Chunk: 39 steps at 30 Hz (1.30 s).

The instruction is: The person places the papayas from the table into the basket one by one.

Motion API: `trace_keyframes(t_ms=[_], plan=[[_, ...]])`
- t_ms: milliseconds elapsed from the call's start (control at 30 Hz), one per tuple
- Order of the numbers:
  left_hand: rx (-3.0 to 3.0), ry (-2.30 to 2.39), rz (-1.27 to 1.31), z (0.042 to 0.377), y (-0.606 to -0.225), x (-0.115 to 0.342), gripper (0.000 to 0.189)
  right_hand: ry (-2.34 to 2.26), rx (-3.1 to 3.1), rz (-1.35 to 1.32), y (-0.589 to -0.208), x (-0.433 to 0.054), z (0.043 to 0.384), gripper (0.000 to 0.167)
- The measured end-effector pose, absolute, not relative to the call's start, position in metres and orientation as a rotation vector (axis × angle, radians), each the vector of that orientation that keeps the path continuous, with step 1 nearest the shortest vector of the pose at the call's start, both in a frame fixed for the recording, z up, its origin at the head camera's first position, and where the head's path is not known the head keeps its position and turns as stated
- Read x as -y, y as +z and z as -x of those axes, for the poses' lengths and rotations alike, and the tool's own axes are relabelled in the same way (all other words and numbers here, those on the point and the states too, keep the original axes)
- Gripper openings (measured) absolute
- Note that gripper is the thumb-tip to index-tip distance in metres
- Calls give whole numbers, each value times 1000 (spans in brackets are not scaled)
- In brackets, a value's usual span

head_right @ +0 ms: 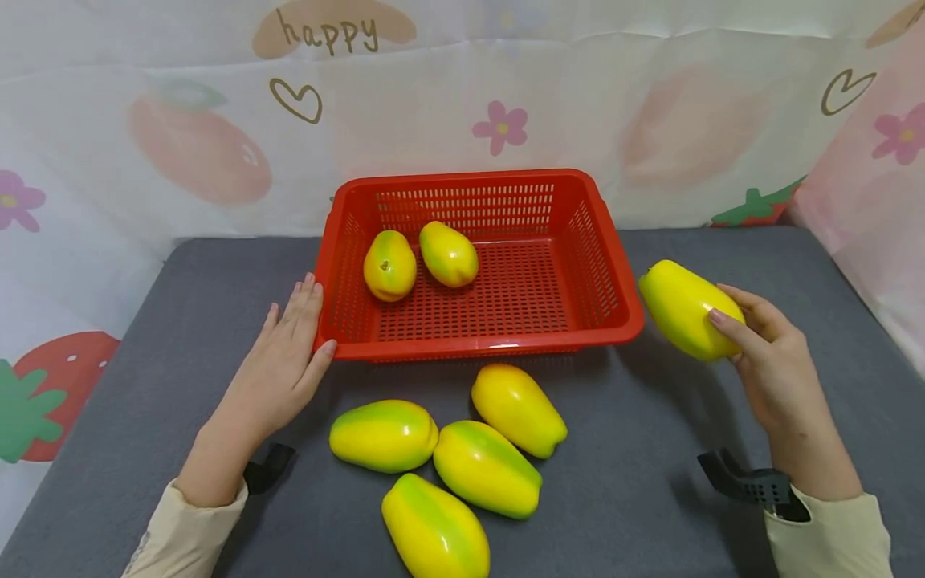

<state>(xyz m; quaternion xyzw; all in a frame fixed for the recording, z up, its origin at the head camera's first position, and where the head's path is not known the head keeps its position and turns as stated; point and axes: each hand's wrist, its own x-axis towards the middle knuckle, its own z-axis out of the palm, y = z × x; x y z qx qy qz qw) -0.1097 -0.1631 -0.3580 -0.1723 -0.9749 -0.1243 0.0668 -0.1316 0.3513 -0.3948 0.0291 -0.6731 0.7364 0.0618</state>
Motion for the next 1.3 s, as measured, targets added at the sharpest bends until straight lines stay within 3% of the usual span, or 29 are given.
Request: trace_keyframes(t_ms=[333,600,1300], plan=[[2936,-382,520,109,-357,163,70,2140,2070,-96,-379,-346,145,45],[2932,-375,521,110,-358,163,70,2097,2129,-110,-347,-317,136,38],[2935,-379,517,110,-358,164,70,2182,2092,-347,-299,-276,156,38]])
